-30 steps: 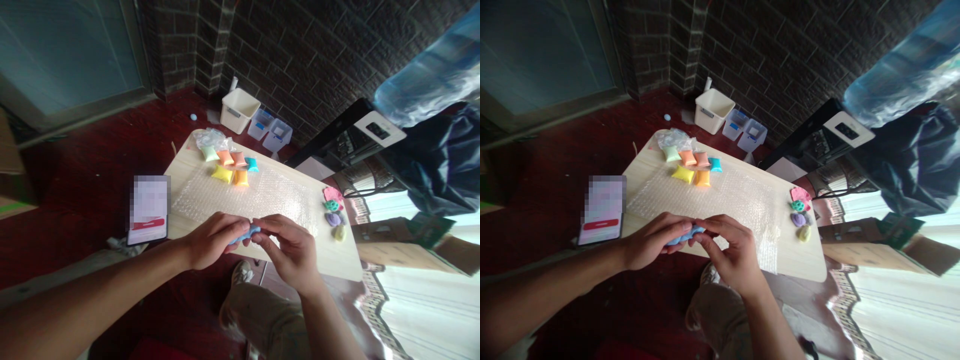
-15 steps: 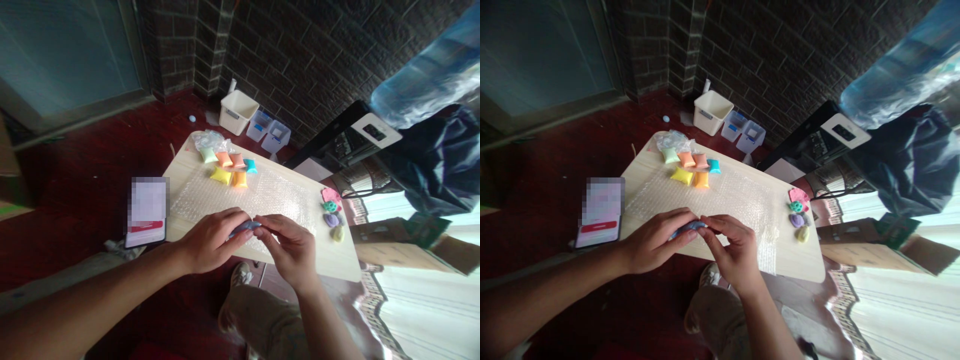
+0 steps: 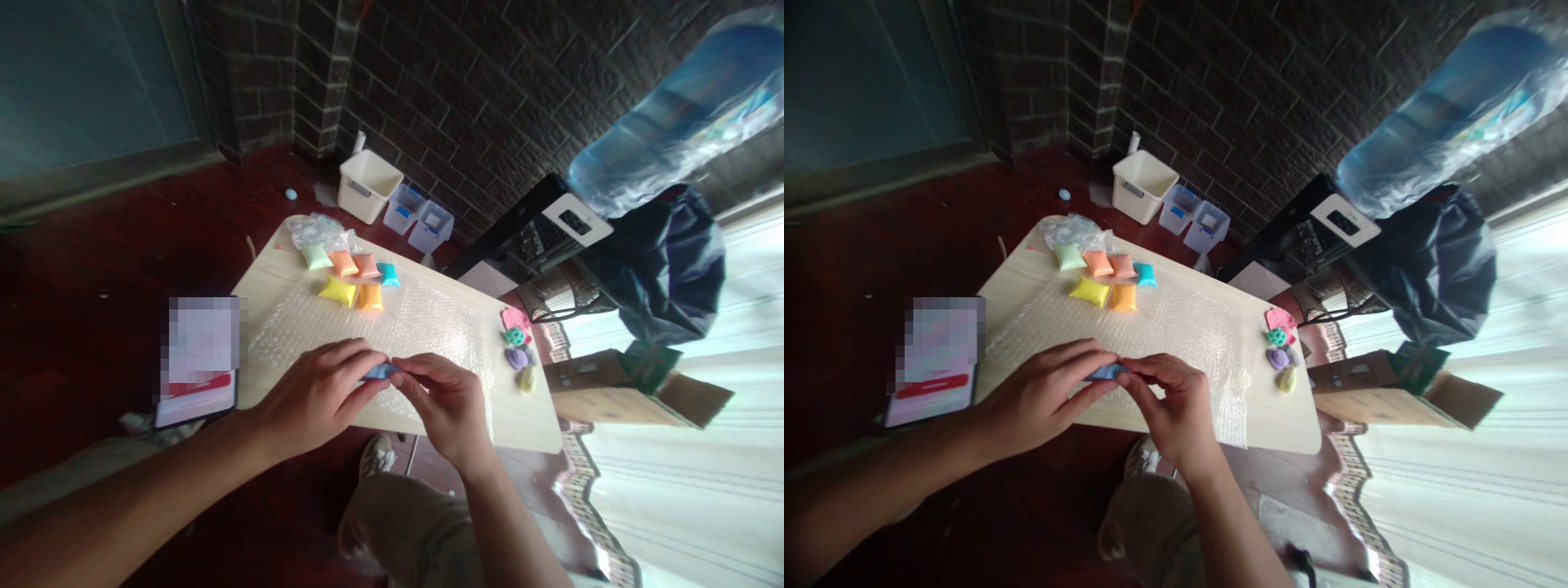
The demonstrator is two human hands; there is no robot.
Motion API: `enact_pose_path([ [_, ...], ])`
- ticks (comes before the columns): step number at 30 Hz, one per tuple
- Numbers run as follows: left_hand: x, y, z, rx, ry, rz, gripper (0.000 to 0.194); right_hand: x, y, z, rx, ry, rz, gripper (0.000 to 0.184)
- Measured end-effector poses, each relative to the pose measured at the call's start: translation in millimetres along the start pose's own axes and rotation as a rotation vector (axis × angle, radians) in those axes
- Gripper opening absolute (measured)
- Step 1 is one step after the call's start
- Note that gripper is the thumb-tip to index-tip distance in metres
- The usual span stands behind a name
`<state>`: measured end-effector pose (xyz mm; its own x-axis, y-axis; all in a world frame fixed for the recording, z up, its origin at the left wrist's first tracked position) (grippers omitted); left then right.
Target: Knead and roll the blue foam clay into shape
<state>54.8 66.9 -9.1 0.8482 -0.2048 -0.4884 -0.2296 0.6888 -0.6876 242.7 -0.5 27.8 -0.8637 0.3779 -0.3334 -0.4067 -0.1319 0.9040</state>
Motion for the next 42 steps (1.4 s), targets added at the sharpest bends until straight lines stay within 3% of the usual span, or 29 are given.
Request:
enact_pose_path([
  [3, 0.9, 2, -2, 0.041, -0.025, 0.043, 0.023, 1, -2, 1, 0.085, -0.014, 0.052, 0.014],
  [6, -0.5, 1, -2, -0.034, -0.017, -0.057, 0.023, 2, -4, 0, 0.130, -0.014, 0.101, 0.018],
  [10, -3.9, -2, 3, -0.266, 0.041, -0.260, 0.018, -1, 0, 0, -0.050, 0.040, 0.069, 0.030],
  [14, -6.5, -5, 8, -0.362, 0.117, -0.356, 0.027, -6, 6, 2, -0.231, 0.051, -0.073, 0.024],
  [19, -8.1, -6, 6, -0.376, 0.181, -0.383, 0.026, -7, 6, 2, -0.205, 0.070, -0.152, 0.013],
  [24, -7.1, -5, 5, -0.381, 0.210, -0.392, 0.029, -7, 7, 2, -0.230, 0.143, -0.143, 0.028],
  [27, -7.1, -3, 5, -0.373, 0.227, -0.387, 0.026, -6, 9, 3, -0.253, 0.144, -0.169, 0.024],
  [31, -7.3, 1, 4, -0.336, 0.227, -0.352, 0.019, -5, 5, 3, -0.171, 0.128, -0.138, 0.022],
  [38, -6.1, 0, 0, -0.217, 0.096, -0.231, 0.019, -6, -3, 0, 0.056, 0.097, 0.001, 0.014],
  [42, -6.8, 0, 0, -0.193, 0.057, -0.256, 0.019, -4, -4, 0, 0.158, 0.059, 0.092, 0.019],
])
Point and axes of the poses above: each hand's wrist, its own z-axis towards the middle knuckle, its own x-axis out of the palm, y = z × x, the point moved 1 cm from there along z, towards the middle knuckle, and after that the axes turned 15 degrees about -y, right-handed, at the moved point
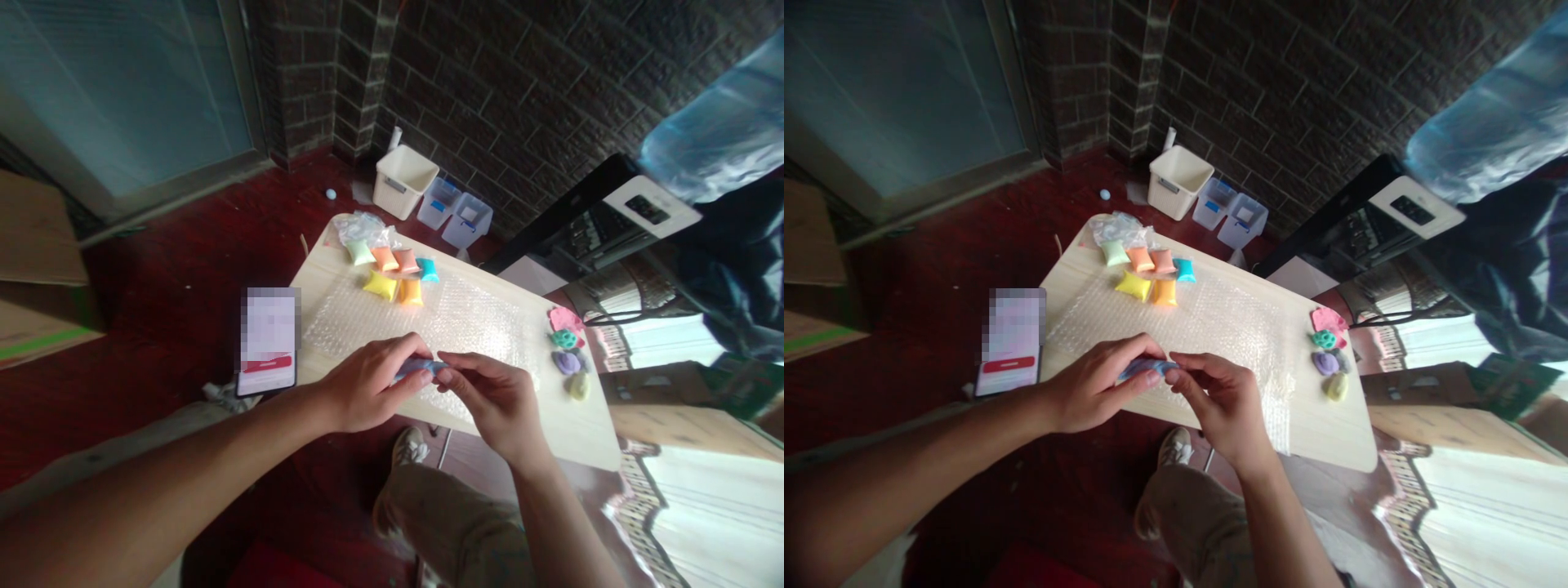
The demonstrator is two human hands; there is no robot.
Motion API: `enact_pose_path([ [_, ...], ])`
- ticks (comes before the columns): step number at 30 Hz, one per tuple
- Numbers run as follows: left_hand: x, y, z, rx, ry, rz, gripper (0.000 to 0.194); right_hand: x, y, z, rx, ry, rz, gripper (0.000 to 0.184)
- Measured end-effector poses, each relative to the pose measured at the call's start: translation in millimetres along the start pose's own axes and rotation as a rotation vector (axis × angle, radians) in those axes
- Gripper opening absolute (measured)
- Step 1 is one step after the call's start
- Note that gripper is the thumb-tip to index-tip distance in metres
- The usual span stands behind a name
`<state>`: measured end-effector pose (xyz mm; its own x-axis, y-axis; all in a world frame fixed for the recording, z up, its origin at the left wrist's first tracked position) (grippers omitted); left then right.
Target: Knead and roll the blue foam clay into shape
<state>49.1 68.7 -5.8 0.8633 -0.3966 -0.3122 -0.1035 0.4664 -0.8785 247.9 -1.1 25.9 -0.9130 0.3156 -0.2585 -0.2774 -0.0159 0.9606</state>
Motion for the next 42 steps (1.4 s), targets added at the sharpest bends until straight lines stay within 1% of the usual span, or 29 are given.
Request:
enact_pose_path([
  [2, -0.4, 1, 0, 0.017, -0.027, -0.005, 0.017, 1, -1, 1, 0.046, -0.015, 0.040, 0.018],
  [5, -0.3, 1, 0, 0.069, -0.071, 0.025, 0.012, 0, -3, 3, 0.106, -0.014, 0.060, 0.009],
  [8, 0.5, 0, 1, 0.112, -0.104, 0.035, 0.011, -1, -3, 4, 0.160, -0.028, 0.101, 0.012],
  [11, 0.7, 1, 1, 0.102, -0.114, 0.015, 0.012, -2, -4, 4, 0.169, -0.022, 0.117, 0.018],
  [13, 0.6, 1, 2, 0.072, -0.101, -0.015, 0.012, -2, -5, 3, 0.149, -0.007, 0.085, 0.015],
  [14, 0.5, 1, 2, 0.048, -0.090, -0.037, 0.013, -2, -4, 2, 0.129, -0.004, 0.066, 0.014],
  [16, 0.4, 1, 4, -0.019, -0.060, -0.093, 0.014, -2, -2, 1, 0.057, 0.000, 0.036, 0.020],
  [19, 0.6, -1, 6, -0.145, -0.011, -0.162, 0.018, -2, 4, 0, -0.146, 0.036, -0.079, 0.030],
  [21, 1.1, -1, 6, -0.207, 0.018, -0.193, 0.021, -3, 8, 1, -0.275, 0.054, -0.201, 0.027],
  [23, 1.4, 0, 5, -0.235, 0.032, -0.206, 0.024, -4, 9, 2, -0.330, 0.043, -0.287, 0.022],
  [24, 1.6, 1, 5, -0.231, 0.033, -0.200, 0.026, -5, 8, 2, -0.321, 0.034, -0.306, 0.019],
  [26, 2.0, 3, 5, -0.200, 0.029, -0.157, 0.024, -6, 5, 2, -0.242, 0.030, -0.294, 0.013],
  [27, 2.2, 4, 4, -0.177, 0.024, -0.129, 0.020, -6, 3, 2, -0.184, 0.035, -0.265, 0.014],
  [29, 2.8, 4, 4, -0.124, 0.013, -0.092, 0.016, -5, 0, 1, -0.091, 0.045, -0.179, 0.021],
  [31, 3.6, 5, 3, -0.084, -0.004, -0.063, 0.017, -3, 0, 0, -0.080, 0.050, -0.141, 0.025],
  [34, 4.9, 4, 0, -0.039, -0.028, 0.020, 0.016, -1, 1, 1, -0.098, 0.042, -0.170, 0.017],
  [37, 5.0, 3, -2, 0.009, -0.036, 0.090, 0.014, -1, 0, 1, -0.023, 0.033, -0.139, 0.020],
  [39, 3.8, 2, -2, -0.014, -0.034, 0.076, 0.025, -1, -3, 2, 0.004, 0.016, -0.105, 0.023],
  [41, 2.0, 4, 1, -0.102, 0.004, 0.001, 0.032, -3, -6, 2, 0.002, -0.013, -0.086, 0.024],
  [42, 1.3, 5, 3, -0.154, 0.037, -0.052, 0.032, -3, -6, 2, -0.005, -0.023, -0.081, 0.025],
])
Point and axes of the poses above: each hand's wrist, its own z-axis towards the middle knuckle, its own x-axis out of the palm, y = z × x, the point moved 1 cm from there along z, towards the middle knuckle, and after that the axes turned 15 degrees about -y, right-handed, at the moved point
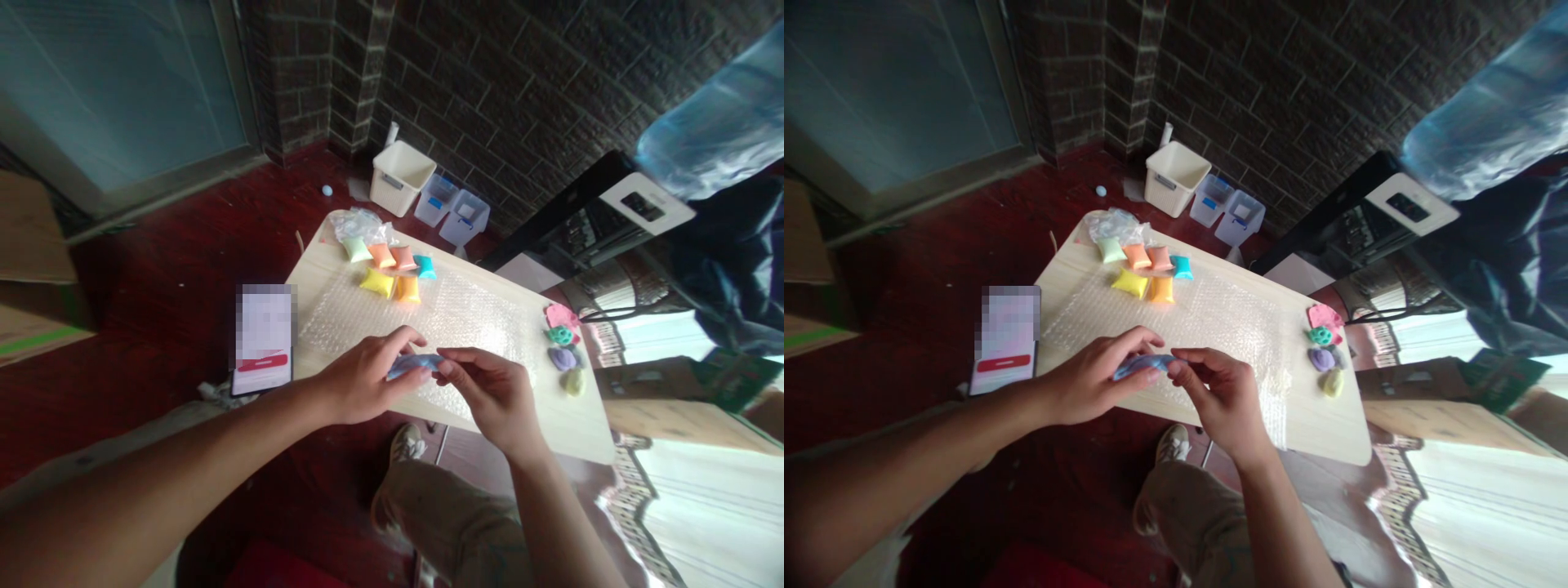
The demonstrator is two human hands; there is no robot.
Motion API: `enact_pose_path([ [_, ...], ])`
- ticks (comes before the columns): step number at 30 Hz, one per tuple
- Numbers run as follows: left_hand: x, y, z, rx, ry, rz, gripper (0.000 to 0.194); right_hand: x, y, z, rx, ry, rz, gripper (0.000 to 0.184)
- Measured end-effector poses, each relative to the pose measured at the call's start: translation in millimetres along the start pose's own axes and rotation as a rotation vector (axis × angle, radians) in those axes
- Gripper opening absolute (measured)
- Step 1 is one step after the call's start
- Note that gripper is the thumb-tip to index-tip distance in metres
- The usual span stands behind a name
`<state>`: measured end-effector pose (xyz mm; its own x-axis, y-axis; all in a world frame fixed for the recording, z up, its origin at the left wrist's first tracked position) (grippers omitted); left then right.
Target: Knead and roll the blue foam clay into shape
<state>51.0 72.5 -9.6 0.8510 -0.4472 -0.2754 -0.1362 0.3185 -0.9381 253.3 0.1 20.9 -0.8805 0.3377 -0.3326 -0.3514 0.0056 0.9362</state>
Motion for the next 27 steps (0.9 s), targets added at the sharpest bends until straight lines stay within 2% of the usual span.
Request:
enact_pose_path([
  [2, -1.0, 2, 4, -0.081, 0.074, -0.101, 0.031, -1, 1, 1, -0.046, 0.012, 0.010, 0.030],
  [4, -1.5, 4, 7, -0.125, 0.107, -0.179, 0.038, -2, 4, 2, -0.150, 0.052, -0.008, 0.035],
  [7, -1.7, 4, 9, -0.178, 0.136, -0.259, 0.041, -4, 10, 2, -0.318, 0.072, -0.130, 0.028],
  [10, -2.4, 3, 10, -0.210, 0.182, -0.304, 0.038, -7, 12, 3, -0.357, 0.051, -0.214, 0.022],
  [14, -3.3, 4, 11, -0.181, 0.159, -0.319, 0.026, -8, 6, 2, -0.239, 0.066, -0.150, 0.023],
  [18, -3.7, 2, 10, -0.129, 0.077, -0.309, 0.023, -6, -1, 3, 0.013, 0.049, 0.012, 0.029],
  [21, -5.5, -3, 9, -0.018, -0.009, -0.171, 0.016, -5, -1, 4, 0.157, 0.050, 0.114, 0.030],
  [24, -6.9, -6, 6, 0.120, -0.091, -0.024, 0.013, -4, 3, 5, 0.227, 0.045, 0.148, 0.030],
  [27, -6.5, -5, 4, 0.230, -0.120, 0.067, 0.011, -4, 4, 6, 0.275, 0.059, 0.178, 0.030],
])
Point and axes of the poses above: each hand's wrist, its own z-axis towards the middle knuckle, its own x-axis out of the palm, y = z × x, the point moved 1 cm from there along z, towards the middle knuckle, and after that the axes turned 15 degrees about -y, right-handed, at the moved point
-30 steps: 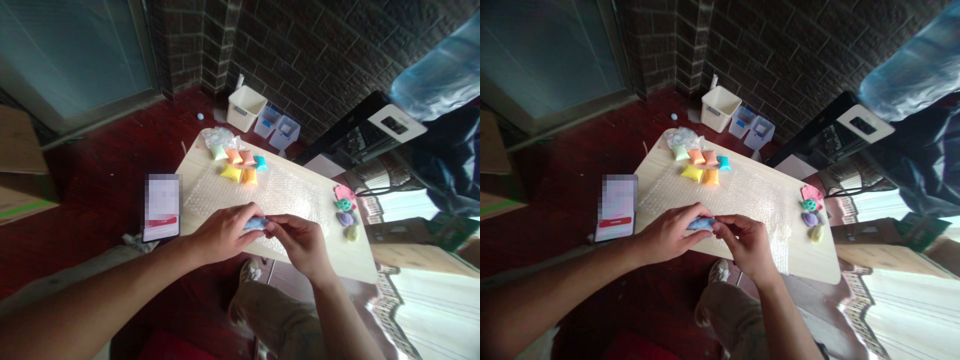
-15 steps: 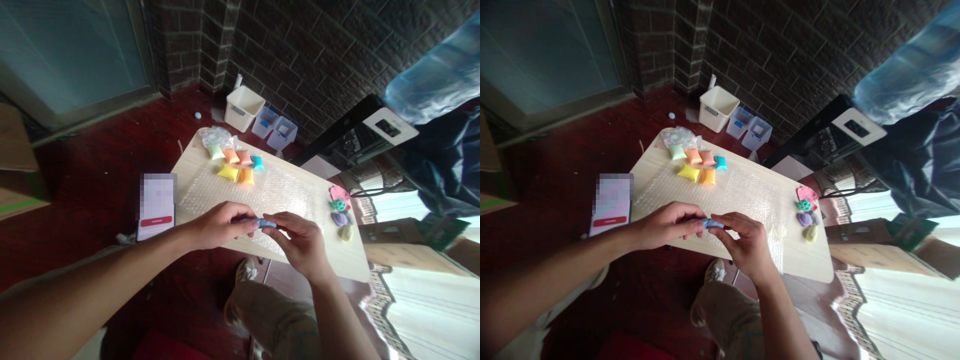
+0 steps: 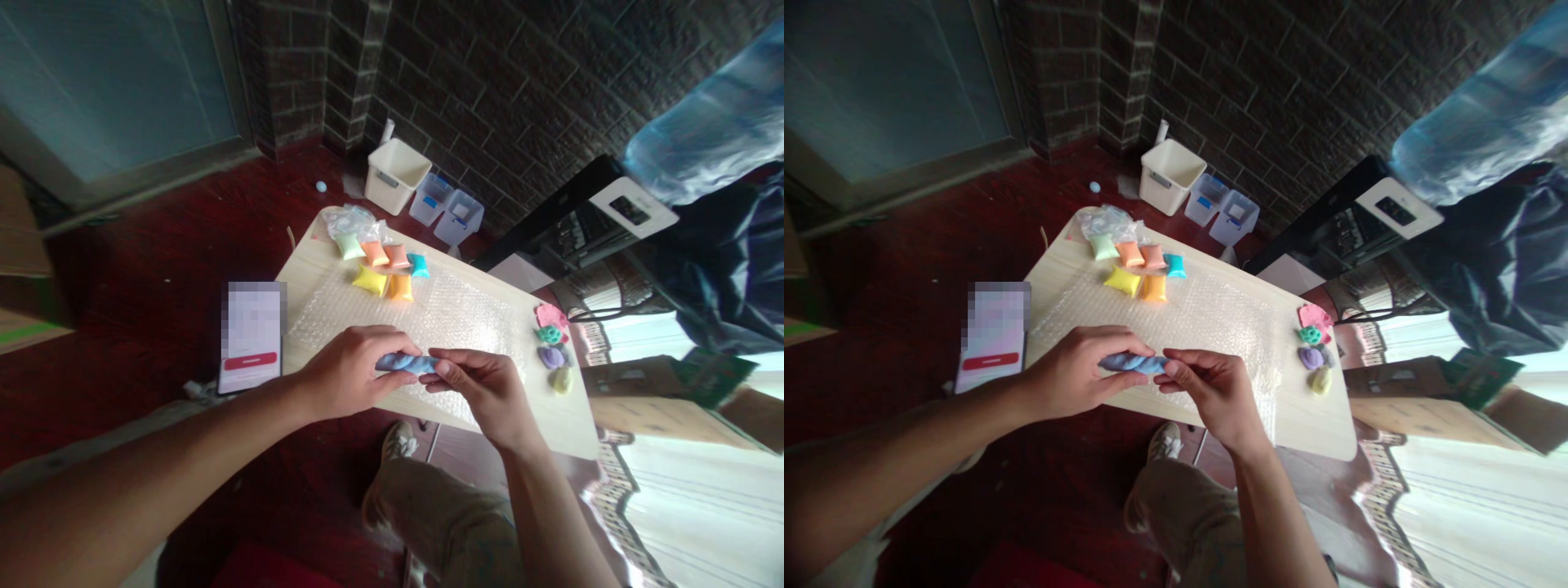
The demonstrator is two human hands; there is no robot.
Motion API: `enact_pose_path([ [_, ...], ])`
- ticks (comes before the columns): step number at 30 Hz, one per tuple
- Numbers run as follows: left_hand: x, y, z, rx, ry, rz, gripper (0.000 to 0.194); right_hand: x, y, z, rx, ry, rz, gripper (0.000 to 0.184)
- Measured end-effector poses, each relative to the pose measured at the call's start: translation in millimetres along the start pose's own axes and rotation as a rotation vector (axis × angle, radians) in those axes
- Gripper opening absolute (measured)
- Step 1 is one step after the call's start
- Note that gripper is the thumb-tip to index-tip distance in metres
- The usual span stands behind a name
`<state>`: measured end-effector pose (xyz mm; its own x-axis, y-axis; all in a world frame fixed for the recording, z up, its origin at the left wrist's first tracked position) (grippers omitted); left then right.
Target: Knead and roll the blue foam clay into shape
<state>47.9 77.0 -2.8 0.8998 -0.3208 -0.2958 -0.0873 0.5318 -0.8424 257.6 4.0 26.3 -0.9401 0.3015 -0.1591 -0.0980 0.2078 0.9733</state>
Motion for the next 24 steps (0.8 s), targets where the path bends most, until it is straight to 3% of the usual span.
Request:
enact_pose_path([
  [6, 0.0, 0, -1, 0.036, -0.001, 0.015, 0.012, -2, -2, 0, -0.049, 0.008, -0.001, 0.026],
  [8, -0.1, -1, 0, -0.035, 0.024, -0.033, 0.014, -2, -2, 0, -0.099, 0.010, 0.000, 0.020],
  [11, 0.5, 1, 2, -0.216, 0.090, -0.142, 0.018, -1, -1, -3, -0.250, 0.043, -0.043, 0.028],
  [15, 1.6, 4, 4, -0.428, 0.229, -0.308, 0.029, 0, 4, -6, -0.471, 0.059, -0.246, 0.029],
  [19, 1.0, 6, 5, -0.485, 0.328, -0.345, 0.034, 0, 9, -7, -0.566, 0.055, -0.378, 0.025],
  [24, 1.7, 8, 4, -0.479, 0.317, -0.313, 0.032, -1, 8, -5, -0.550, 0.047, -0.455, 0.016],
])
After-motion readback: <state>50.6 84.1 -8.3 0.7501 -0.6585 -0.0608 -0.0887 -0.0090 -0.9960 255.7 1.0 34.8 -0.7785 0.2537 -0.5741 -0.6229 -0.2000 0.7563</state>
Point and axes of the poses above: each hand's wrist, its own z-axis towards the middle knuckle, its own x-axis out of the palm, y = z × x, the point moved 1 cm from there along z, towards the middle knuckle, and after that the axes turned 15 degrees about -y, right-handed, at the moved point
